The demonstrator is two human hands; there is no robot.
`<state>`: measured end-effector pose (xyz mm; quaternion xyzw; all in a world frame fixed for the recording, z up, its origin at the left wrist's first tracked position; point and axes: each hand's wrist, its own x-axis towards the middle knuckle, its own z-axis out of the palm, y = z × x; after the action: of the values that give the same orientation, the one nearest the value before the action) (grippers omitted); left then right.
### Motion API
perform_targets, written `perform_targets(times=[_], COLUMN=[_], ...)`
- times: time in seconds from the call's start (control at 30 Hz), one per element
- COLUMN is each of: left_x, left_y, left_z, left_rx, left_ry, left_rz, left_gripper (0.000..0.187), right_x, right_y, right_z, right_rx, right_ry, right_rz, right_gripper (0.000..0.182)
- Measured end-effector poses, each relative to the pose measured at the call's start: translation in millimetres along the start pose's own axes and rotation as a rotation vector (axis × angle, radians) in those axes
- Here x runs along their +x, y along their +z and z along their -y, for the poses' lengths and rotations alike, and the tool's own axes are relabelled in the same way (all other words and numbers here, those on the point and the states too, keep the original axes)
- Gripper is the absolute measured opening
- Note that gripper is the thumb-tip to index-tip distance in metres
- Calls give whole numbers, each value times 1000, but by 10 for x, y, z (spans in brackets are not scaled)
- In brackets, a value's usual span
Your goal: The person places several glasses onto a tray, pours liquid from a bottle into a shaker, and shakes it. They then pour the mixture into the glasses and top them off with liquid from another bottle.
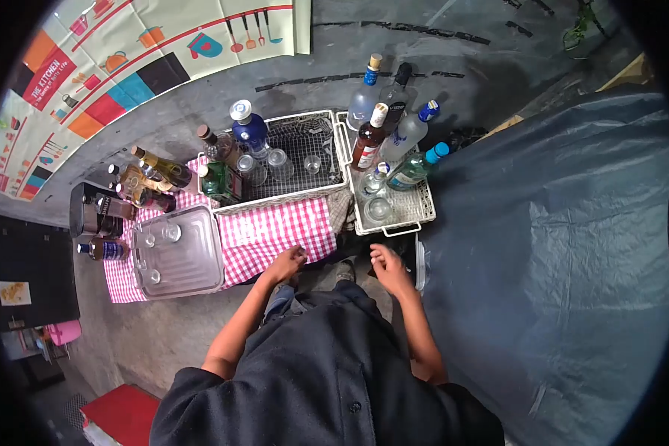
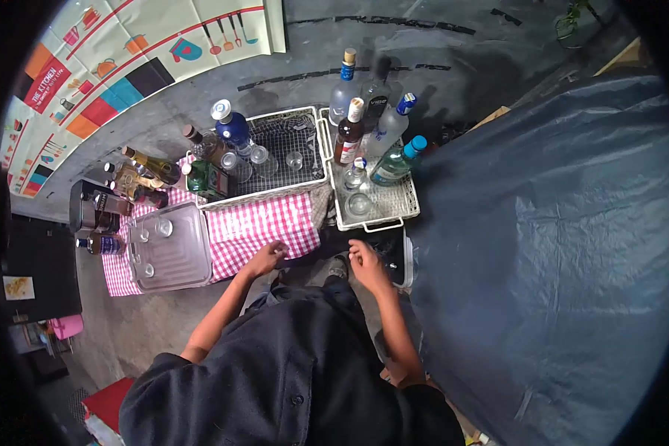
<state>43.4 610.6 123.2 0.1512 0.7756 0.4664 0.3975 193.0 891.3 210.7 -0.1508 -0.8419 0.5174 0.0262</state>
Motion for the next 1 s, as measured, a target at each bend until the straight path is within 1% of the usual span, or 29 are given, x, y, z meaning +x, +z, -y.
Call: perform_targets(times=[0.1, 0.13, 0.17, 0.2, 0.23, 0.27, 0.3, 0.33, 0.4, 0.43, 0.47, 0.53, 0.57, 0.6, 0.67, 0.7, 0.77, 0.83, 0.9, 0.93, 0.97, 1.0], left_x=[168, 183, 226, 271, 331, 370, 374, 395, 448, 419, 399, 358, 344, 330, 293, 302, 345, 282, 274, 295, 312, 301], left_y=[216, 293, 380, 468, 537, 594, 654, 722, 850, 910, 929, 937, 951, 954, 949, 966, 1016, 1006, 1029, 1055, 1070, 1073], left_z=[-677, -936, -1103, -1218, -1297, -1359, -1376, -1337, -1296, -1310, -1322, -1316, -1310, -1335, -1376, -1338, -1258, -1365, -1362, -1300, -1248, -1248], left_rx=[49, 4, -38, -80, -84, -35, 13, 7, -47, -17, -22, 73, -18, -23, -106, -110, -124, -104, -86, -111, -135, -141], left_ry=[43, 46, 48, 51, 44, 110, 172, 162, 150, 213, 213, 237, 182, 182, 85, 83, 80, 67, 54, 96, 140, 143], left_rz=[31, 9, -11, -33, -51, -56, -62, -81, -12, -68, -85, -99, -74, -89, -30, -47, -8, -14, -21, -34, -48, -60], left_gripper=[34, 35, 35, 36, 36, 37, 39, 39, 43, 43, 43, 45, 46, 46, 48, 48, 50, 50, 50, 51, 52, 52], right_x=[336, 443, 552, 630, 718, 802, 874, 939, 1045, 1081, 1109, 1153, 1168, 1183, 1224, 1243, 1282, 1294, 1298, 1303, 1313, 1320], right_y=[-393, -478, -568, -621, -646, -654, -672, -657, -654, -681, -682, -668, -664, -660, -639, -619, -564, -565, -522, -513, -508, -511], right_z=[86, 54, 30, -17, -73, -125, -184, -242, -288, -256, -262, -328, -360, -393, -448, -482, -554, -551, -543, -538, -531, -537], right_rx=[-76, -116, -155, -152, -188, -223, -194, -192, -235, -258, -261, -288, -272, -274, -247, -256, -255, -261, -237, -241, -256, -273], right_ry=[-105, -148, -129, -137, -117, -98, -36, -46, -49, -49, -62, -116, -144, -156, -177, -187, -207, -217, -243, -250, -231, -213], right_rz=[-50, -83, -39, -22, -15, -6, 65, 85, 161, 217, 228, 242, 250, 260, 256, 241, 251, 253, 233, 240, 220, 201], right_gripper=[34, 36, 47, 47, 54, 61, 76, 76, 83, 88, 88, 89, 92, 92, 94, 94, 93, 92, 87, 87, 83, 79])
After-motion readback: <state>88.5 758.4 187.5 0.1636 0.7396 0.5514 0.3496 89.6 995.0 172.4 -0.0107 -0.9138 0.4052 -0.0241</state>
